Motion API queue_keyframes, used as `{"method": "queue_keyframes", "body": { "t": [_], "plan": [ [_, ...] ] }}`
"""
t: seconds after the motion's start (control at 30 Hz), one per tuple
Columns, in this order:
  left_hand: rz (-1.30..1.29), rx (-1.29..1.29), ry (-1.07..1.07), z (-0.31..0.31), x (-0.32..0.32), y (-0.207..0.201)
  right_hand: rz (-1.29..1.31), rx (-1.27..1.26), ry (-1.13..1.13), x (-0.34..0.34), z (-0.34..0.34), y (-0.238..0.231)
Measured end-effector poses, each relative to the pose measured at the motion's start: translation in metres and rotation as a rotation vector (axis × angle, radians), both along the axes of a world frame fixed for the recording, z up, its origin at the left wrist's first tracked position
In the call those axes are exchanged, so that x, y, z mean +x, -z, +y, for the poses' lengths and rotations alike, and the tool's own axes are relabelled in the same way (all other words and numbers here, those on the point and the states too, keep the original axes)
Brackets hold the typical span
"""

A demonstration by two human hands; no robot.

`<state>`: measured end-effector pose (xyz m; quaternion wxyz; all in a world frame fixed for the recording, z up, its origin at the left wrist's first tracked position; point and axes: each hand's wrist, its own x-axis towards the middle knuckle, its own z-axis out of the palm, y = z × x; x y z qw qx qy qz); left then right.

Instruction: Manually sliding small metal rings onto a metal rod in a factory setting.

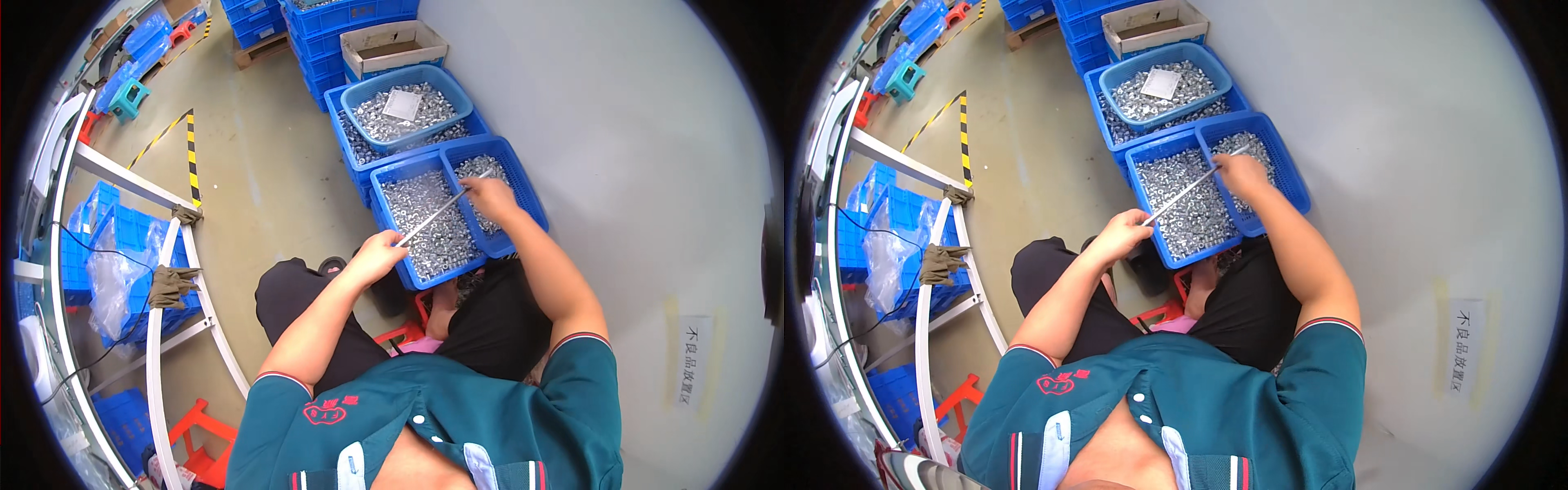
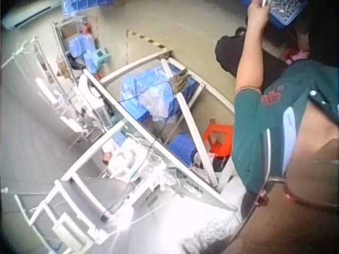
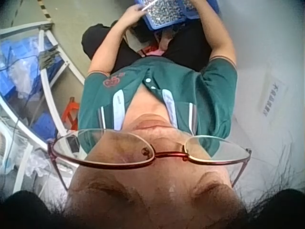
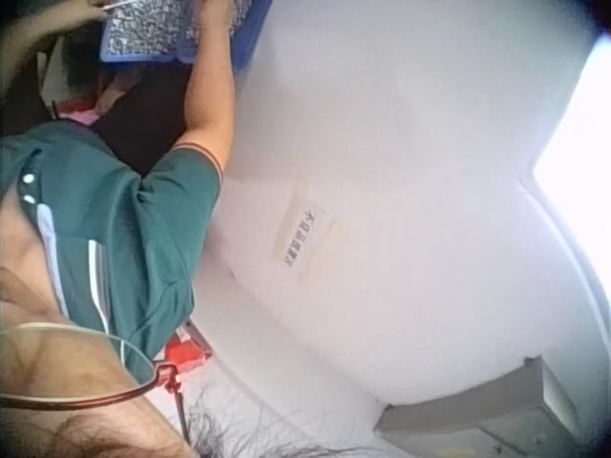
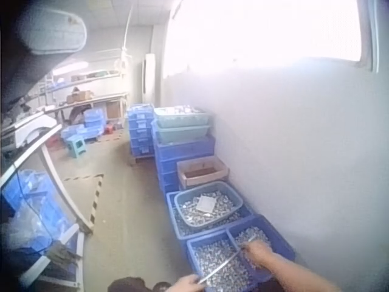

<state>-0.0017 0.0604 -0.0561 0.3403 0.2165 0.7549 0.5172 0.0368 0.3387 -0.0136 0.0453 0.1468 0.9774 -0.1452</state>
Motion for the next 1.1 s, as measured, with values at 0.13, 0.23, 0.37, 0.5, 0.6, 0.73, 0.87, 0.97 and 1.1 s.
{"method": "queue_keyframes", "body": {
  "t": [0.13, 0.23, 0.37, 0.5, 0.6, 0.73, 0.87, 0.97, 1.1],
  "plan": [
    [-0.261, -0.069, 0.022, -0.022, -0.002, -0.032, -0.02, -0.03, 0.139, 0.003, 0.056, 0.015],
    [-0.27, -0.012, -0.012, -0.034, -0.003, -0.025, 0.09, -0.286, 0.321, -0.006, 0.069, 0.019],
    [-0.31, 0.07, -0.11, -0.041, -0.006, -0.029, -0.135, -1.404, 0.584, -0.017, 0.047, 0.0],
    [-0.36, 0.097, -0.191, -0.045, -0.01, -0.052, -0.344, -1.363, 0.502, -0.028, 0.001, 0.016],
    [-0.371, 0.129, -0.216, -0.049, -0.01, -0.057, -0.372, -1.195, 0.447, -0.036, -0.022, 0.045],
    [-0.395, 0.147, -0.199, -0.043, -0.009, -0.055, -0.269, -0.529, 0.33, -0.042, -0.025, 0.117],
    [-0.377, 0.175, -0.216, -0.054, -0.008, -0.051, 0.129, -0.18, 0.28, -0.023, -0.068, 0.15],
    [-0.373, 0.18, -0.224, -0.057, -0.007, -0.05, 0.328, -0.096, 0.108, -0.018, -0.093, 0.163],
    [-0.331, 0.2, -0.209, -0.058, -0.008, -0.039, 0.341, 0.033, -0.052, -0.004, -0.108, 0.16]
  ]
}}
